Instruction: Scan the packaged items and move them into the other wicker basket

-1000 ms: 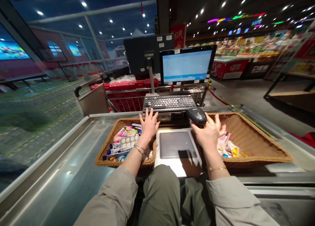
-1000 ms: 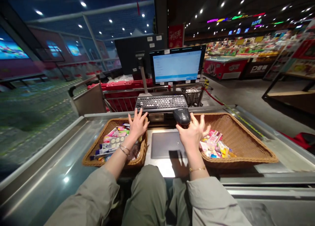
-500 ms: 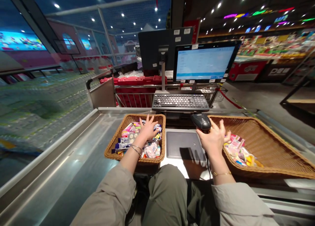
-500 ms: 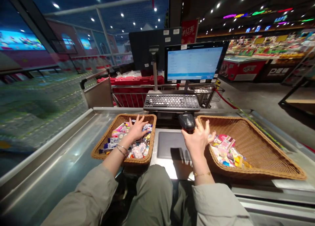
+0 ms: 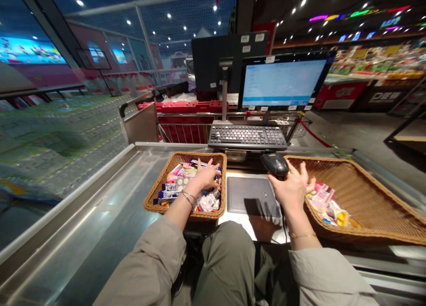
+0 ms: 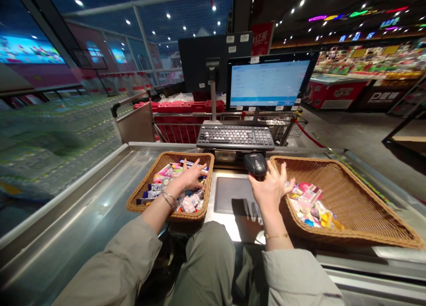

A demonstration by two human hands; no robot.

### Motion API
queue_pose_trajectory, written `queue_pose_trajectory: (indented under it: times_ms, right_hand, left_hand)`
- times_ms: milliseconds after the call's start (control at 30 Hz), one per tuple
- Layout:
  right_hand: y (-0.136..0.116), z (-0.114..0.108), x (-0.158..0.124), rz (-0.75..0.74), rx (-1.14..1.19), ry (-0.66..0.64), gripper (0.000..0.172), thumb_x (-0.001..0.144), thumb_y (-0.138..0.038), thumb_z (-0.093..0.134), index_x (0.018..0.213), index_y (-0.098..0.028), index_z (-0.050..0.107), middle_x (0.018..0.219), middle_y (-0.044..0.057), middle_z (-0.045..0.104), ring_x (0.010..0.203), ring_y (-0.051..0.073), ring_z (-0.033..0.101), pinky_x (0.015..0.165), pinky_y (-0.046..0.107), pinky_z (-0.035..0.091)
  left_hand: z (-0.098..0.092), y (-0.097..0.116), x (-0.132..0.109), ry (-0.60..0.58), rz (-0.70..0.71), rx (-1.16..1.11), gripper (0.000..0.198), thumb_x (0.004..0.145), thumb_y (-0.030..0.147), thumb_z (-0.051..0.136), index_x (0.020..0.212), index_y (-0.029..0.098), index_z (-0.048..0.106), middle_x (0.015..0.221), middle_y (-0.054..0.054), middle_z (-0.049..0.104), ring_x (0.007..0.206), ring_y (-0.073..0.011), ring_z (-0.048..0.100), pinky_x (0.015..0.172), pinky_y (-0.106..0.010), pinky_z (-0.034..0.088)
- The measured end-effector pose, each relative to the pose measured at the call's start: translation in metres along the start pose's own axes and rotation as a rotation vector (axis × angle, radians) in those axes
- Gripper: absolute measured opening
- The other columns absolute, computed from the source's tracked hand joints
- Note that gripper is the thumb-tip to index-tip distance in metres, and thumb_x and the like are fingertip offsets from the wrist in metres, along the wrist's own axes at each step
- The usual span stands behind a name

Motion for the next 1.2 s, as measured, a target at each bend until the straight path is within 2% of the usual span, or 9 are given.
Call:
queue_pose_trajectory:
  times_ms: [167,300,433,600,833,1100,1200]
  right_hand:
    - [0.001,-0.002,0.000,-0.001,0.013,-0.001,0.038,0.078,-0.048,0.062,0.103,-0.022,0.074,0.136,0.011,0.068,0.151,0.036,0.030,0.118,0.070,0.014]
    - [0.000,-0.004,0.000,0.004,0.011,-0.007,0.038,0.078,-0.048,0.062,0.103,-0.022,0.075,0.136,0.011,0.068,0.150,0.035,0.031,0.118,0.068,0.017]
    - [0.001,-0.003,0.001,0.011,0.002,-0.018,0.039,0.079,-0.048,0.061,0.104,-0.021,0.075,0.137,0.012,0.067,0.150,0.035,0.031,0.118,0.070,0.014]
    - [0.000,-0.001,0.000,0.006,-0.017,-0.024,0.040,0.079,-0.048,0.059,0.104,-0.021,0.075,0.137,0.012,0.067,0.150,0.036,0.031,0.117,0.070,0.013]
    - [-0.003,-0.003,-0.001,0.003,-0.008,-0.028,0.042,0.079,-0.049,0.059,0.105,-0.020,0.074,0.137,0.012,0.067,0.150,0.034,0.031,0.115,0.066,0.023]
    - [0.000,-0.003,0.000,-0.001,0.006,-0.021,0.045,0.079,-0.049,0.060,0.110,-0.020,0.074,0.138,0.011,0.067,0.151,0.034,0.029,0.117,0.065,0.022]
    - [0.000,-0.003,-0.001,-0.007,-0.004,-0.024,0.044,0.080,-0.050,0.058,0.108,-0.020,0.075,0.138,0.012,0.067,0.151,0.035,0.031,0.116,0.066,0.022]
  left_hand:
    - [0.006,0.016,0.007,0.031,0.067,0.122,0.041,0.070,0.046,0.087,0.106,0.029,0.077,0.155,-0.006,0.054,0.154,-0.0431,0.026,0.117,-0.079,-0.009]
    - [0.001,0.019,0.002,0.072,0.092,0.104,0.035,0.074,0.041,0.083,0.105,0.026,0.076,0.154,-0.006,0.056,0.154,-0.0403,0.028,0.118,-0.077,-0.008]
    - [-0.010,-0.002,-0.005,0.113,0.004,-0.008,0.033,0.076,0.041,0.078,0.106,0.027,0.075,0.159,-0.006,0.049,0.155,-0.0405,0.024,0.117,-0.079,-0.007]
    - [-0.020,-0.033,-0.007,0.180,-0.099,-0.128,0.041,0.082,0.041,0.076,0.121,0.031,0.069,0.166,-0.007,0.037,0.157,-0.0411,0.017,0.113,-0.085,0.000]
    - [-0.012,-0.070,-0.008,0.223,-0.250,-0.102,0.043,0.082,0.048,0.077,0.121,0.031,0.069,0.166,-0.009,0.036,0.157,-0.0446,0.013,0.112,-0.085,0.002]
    - [-0.006,-0.083,-0.014,0.208,-0.318,-0.004,0.042,0.084,0.049,0.073,0.120,0.028,0.070,0.167,-0.011,0.036,0.156,-0.0462,0.016,0.111,-0.087,0.006]
    - [-0.004,-0.084,-0.014,0.200,-0.308,0.021,0.043,0.086,0.057,0.068,0.118,0.028,0.073,0.165,-0.011,0.038,0.155,-0.0473,0.017,0.111,-0.087,0.007]
Point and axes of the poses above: each hand's wrist, its own x-axis towards the middle knuckle, its own z-axis out of the palm, y = z × x, the point moved 10 cm from there along x, towards the middle knuckle
